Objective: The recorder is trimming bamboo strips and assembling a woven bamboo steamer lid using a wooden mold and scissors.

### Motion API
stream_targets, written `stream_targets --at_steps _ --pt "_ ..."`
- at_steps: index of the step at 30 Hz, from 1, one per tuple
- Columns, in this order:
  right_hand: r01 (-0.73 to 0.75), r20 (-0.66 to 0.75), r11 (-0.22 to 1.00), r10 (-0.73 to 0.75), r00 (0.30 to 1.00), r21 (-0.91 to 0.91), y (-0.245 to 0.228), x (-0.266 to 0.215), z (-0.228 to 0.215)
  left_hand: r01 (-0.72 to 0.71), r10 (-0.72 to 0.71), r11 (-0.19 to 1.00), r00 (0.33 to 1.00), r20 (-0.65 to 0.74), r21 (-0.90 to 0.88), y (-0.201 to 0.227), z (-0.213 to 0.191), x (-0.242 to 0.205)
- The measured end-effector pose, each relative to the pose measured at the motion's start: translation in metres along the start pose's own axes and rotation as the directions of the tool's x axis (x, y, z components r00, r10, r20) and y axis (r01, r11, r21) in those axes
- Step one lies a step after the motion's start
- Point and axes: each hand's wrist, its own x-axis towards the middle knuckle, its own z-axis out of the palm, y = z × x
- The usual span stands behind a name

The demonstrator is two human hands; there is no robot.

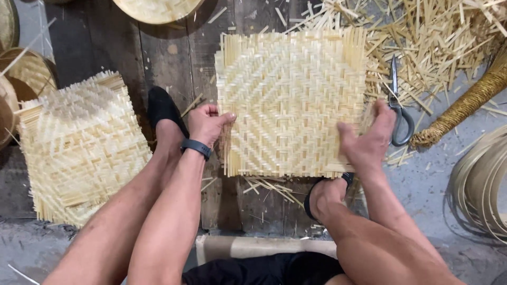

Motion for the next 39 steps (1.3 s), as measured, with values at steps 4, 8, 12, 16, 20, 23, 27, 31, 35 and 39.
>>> stream_targets --at_steps 4,8,12,16,20,23,27,31,35,39 --pt "0.446 0.28 0.832 -0.365 0.888 -0.33 -0.037 -0.005 0.027 -0.03 0.033 0.998 0.998 -0.06 0.048 0.013 0.006 -0.011" --pt "0.673 0.562 0.58 -0.397 0.726 -0.46 -0.039 -0.011 0.053 -0.131 0.165 0.961 0.978 -0.125 0.242 0.037 0.011 -0.037" --pt "0.679 0.565 0.553 -0.395 0.724 -0.484 -0.036 -0.014 0.057 -0.234 0.279 0.927 0.953 -0.122 0.293 0.111 0.061 -0.147" --pt "0.679 0.571 0.556 -0.39 0.722 -0.479 -0.028 -0.017 0.057 -0.813 0.806 0.441 0.545 0.23 0.38 0.087 0.12 -0.197" --pt "0.668 0.568 0.572 -0.38 0.73 -0.475 -0.021 -0.013 0.06 -0.745 0.777 0.56 0.624 0.084 0.362 0.085 0.108 -0.175" --pt "0.66 0.556 0.565 -0.378 0.74 -0.495 -0.033 -0.018 0.062 -0.49 0.539 0.833 0.825 -0.172 0.258 0.093 0.056 -0.133" --pt "0.66 0.54 0.57 -0.396 0.743 -0.49 -0.04 -0.019 0.066 -0.286 0.355 0.906 0.915 -0.192 0.313 0.042 0.008 -0.037" --pt "0.621 0.494 0.647 -0.402 0.771 -0.443 -0.041 -0.01 0.057 -0.218 0.233 0.947 0.972 -0.04 0.235 0.005 -0.008 -0.008" --pt "0.398 0.088 0.873 -0.39 0.917 -0.282 0.027 0.0 -0.015 -0.149 0.152 0.964 0.988 0.004 0.221 -0.018 -0.007 0.012" --pt "-0.158 -0.503 0.787 -0.213 0.838 -0.597 0.144 -0.004 -0.139 -0.211 0.214 0.974 0.976 -0.035 0.075 -0.055 -0.027 0.034"
